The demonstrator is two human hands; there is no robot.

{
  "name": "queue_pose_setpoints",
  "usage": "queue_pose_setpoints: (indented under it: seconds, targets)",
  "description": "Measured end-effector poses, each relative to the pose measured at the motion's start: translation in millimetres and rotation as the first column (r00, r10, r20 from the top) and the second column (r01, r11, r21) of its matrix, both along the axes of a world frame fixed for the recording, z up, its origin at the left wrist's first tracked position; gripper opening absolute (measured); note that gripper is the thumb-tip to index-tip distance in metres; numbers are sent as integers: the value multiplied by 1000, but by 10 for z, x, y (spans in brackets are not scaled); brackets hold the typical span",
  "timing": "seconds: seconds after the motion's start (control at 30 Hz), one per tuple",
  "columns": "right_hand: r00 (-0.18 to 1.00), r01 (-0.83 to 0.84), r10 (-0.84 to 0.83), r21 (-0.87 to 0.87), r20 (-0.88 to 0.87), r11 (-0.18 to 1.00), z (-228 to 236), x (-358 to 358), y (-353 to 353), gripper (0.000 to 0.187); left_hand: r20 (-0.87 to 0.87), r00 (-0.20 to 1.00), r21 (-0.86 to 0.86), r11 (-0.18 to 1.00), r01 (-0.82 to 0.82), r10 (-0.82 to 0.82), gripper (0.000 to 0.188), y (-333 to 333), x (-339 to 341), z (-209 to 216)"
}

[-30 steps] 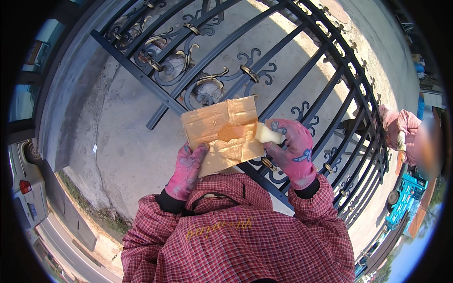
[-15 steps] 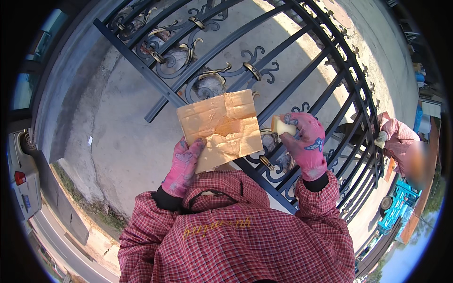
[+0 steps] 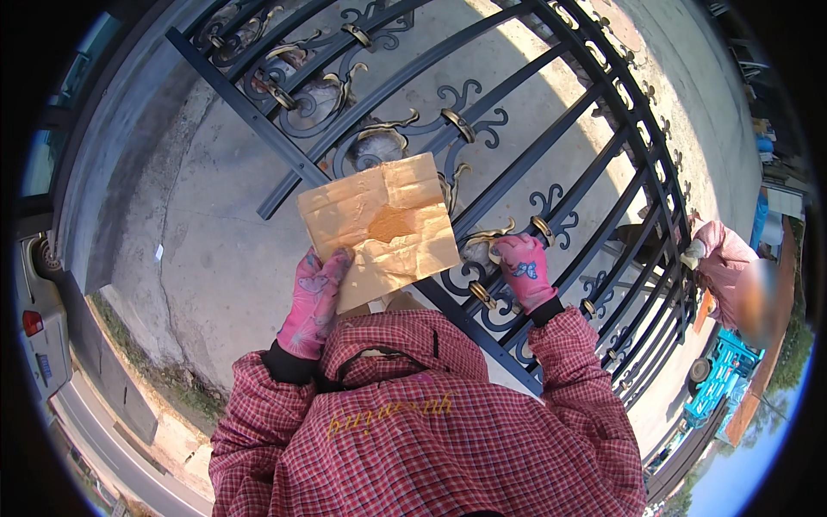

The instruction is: The person applies gold paint to the ornate scrollwork of a black metal gate using a small brush. They hold a cardboard paint reservoir in the left hand and repeatedly dip the brush to continue painting different sections of the gate.

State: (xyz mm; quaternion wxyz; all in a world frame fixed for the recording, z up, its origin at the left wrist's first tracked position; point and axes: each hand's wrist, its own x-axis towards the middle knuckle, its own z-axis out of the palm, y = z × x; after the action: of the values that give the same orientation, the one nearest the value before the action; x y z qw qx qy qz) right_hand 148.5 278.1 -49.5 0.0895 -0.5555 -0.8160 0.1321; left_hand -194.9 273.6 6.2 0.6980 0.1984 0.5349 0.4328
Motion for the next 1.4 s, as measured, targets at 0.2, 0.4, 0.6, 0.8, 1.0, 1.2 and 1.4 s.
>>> queue_pose_setpoints:
  seconds: [0.2,0.4,0.6,0.8,1.0,1.2,1.4]
  targets:
    - [998,62,-61,47,-19,997,34,-59,13,22,8,1000,-11,1000,-1,1,30,-10,14,15]
    - [986,132,-123,85,-111,988,76,91,81,25,9,1000,8,1000,-21,20,31,3,3,-17]
    - [998,-18,22,-67,60,998,77,43,22,21,6,1000,-1,1000,-15,15,33,6,16,-25]
    - [992,-27,36,-77,125,997,61,32,79,13,-2,1000,0,1000,-7,7,33,12,-2,-34]
    - [988,-39,62,-165,141,985,52,83,86,21,40,999,67,998,-8,5,31,-2,30,21]
    - [870,356,-390,-164,-302,920,603,17,258,36,78,997,15,1000,-14,13,30,8,52,-32]
    - [692,332,-376,-191,-616,924,1047,-375,303,42,46,996,9,997,74,-75,28,-2,93,-45]
